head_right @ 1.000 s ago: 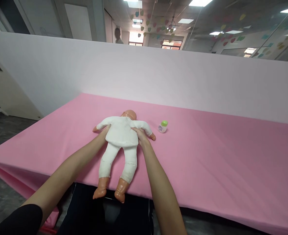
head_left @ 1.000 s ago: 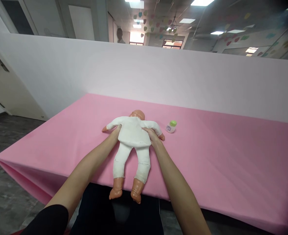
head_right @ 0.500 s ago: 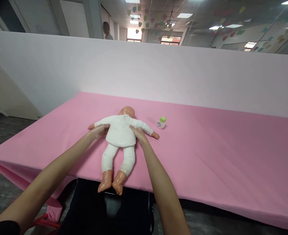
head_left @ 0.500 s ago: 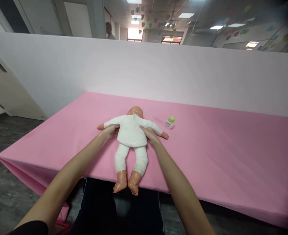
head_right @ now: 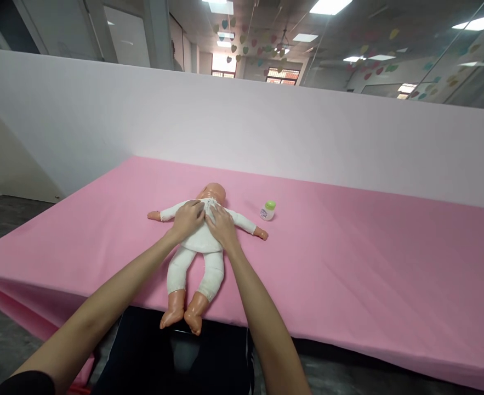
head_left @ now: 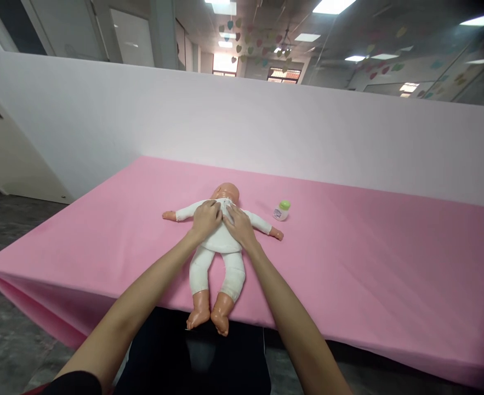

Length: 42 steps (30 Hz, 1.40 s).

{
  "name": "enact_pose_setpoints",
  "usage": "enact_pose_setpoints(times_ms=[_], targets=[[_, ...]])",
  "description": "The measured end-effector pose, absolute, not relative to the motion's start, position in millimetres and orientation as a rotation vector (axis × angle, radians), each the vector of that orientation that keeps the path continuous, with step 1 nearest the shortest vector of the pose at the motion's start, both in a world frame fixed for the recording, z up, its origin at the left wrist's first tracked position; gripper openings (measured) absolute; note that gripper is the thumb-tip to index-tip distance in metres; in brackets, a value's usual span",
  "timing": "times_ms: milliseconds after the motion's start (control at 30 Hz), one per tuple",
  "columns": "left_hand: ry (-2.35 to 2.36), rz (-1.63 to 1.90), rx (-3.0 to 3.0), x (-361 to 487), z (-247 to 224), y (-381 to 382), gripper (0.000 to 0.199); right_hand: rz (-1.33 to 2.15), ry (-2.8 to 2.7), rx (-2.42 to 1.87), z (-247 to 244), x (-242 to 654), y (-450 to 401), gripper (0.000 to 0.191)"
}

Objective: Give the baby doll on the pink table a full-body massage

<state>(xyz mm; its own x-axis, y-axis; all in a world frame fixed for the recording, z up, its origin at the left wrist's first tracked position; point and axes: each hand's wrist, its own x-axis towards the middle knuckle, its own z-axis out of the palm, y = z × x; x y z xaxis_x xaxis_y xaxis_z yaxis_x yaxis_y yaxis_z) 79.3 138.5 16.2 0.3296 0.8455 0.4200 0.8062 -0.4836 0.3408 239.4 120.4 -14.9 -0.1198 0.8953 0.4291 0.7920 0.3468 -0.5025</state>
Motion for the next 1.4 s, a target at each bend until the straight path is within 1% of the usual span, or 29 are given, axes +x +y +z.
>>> enact_pose_setpoints(times_ms=[100, 267, 333, 433, 500, 533, 600, 667, 700, 767, 833, 933, 1000, 1100, 1200, 1300, 1400], targets=[[1.682, 0.765, 2.46, 74, 8, 138, 0.025, 0.266, -1.972, -1.428, -21, 234, 120, 0.044], [1.694, 0.738, 2.407, 67, 5, 140, 0.026, 0.305, -1.981, -1.407, -17, 233, 118, 0.039], [1.707, 0.725, 2.382, 64, 5, 143, 0.027, 0.381, -1.973, -1.341, -14, 237, 119, 0.036], [1.789, 0.801, 2.321, 60, 2, 150, 0.025, 0.524, -1.75, -1.364, -8, 247, 128, 0.034], [1.857, 0.936, 2.273, 61, -2, 157, 0.022, 0.525, -1.551, -1.441, -6, 251, 140, 0.037], [1.875, 1.008, 2.248, 62, -4, 161, 0.024, 0.517, -1.487, -1.474, -5, 253, 146, 0.042], [1.864, 1.087, 2.211, 66, -8, 169, 0.04, 0.54, -1.438, -1.522, -5, 253, 160, 0.057], [1.802, 1.043, 2.203, 71, -9, 174, 0.055, 0.614, -1.442, -1.553, -6, 252, 173, 0.068], [1.77, 0.986, 2.209, 73, -8, 176, 0.058, 0.65, -1.446, -1.569, -7, 251, 179, 0.069], [1.729, 0.855, 2.225, 75, -3, 177, 0.057, 0.706, -1.441, -1.62, -9, 249, 188, 0.07], [1.724, 0.767, 2.229, 76, 2, 176, 0.051, 0.738, -1.428, -1.662, -12, 248, 194, 0.068], [1.713, 0.725, 2.198, 73, 7, 176, 0.043, 0.719, -1.418, -1.651, -14, 246, 196, 0.065], [1.678, 0.71, 2.16, 71, 6, 178, 0.041, 0.684, -1.437, -1.592, -15, 244, 193, 0.066], [1.615, 0.657, 2.101, 69, 0, 183, 0.042, 0.576, -1.498, -1.546, -15, 240, 183, 0.074], [1.568, 0.589, 2.086, 69, -4, 189, 0.045, 0.43, -1.564, -1.664, -13, 235, 172, 0.08], [1.568, 0.494, 2.109, 73, -5, 193, 0.05, 0.32, -1.621, -1.748, -12, 232, 167, 0.08], [1.603, 0.44, 2.105, 77, -4, 194, 0.052, 0.236, -1.671, -1.725, -13, 232, 165, 0.077]])
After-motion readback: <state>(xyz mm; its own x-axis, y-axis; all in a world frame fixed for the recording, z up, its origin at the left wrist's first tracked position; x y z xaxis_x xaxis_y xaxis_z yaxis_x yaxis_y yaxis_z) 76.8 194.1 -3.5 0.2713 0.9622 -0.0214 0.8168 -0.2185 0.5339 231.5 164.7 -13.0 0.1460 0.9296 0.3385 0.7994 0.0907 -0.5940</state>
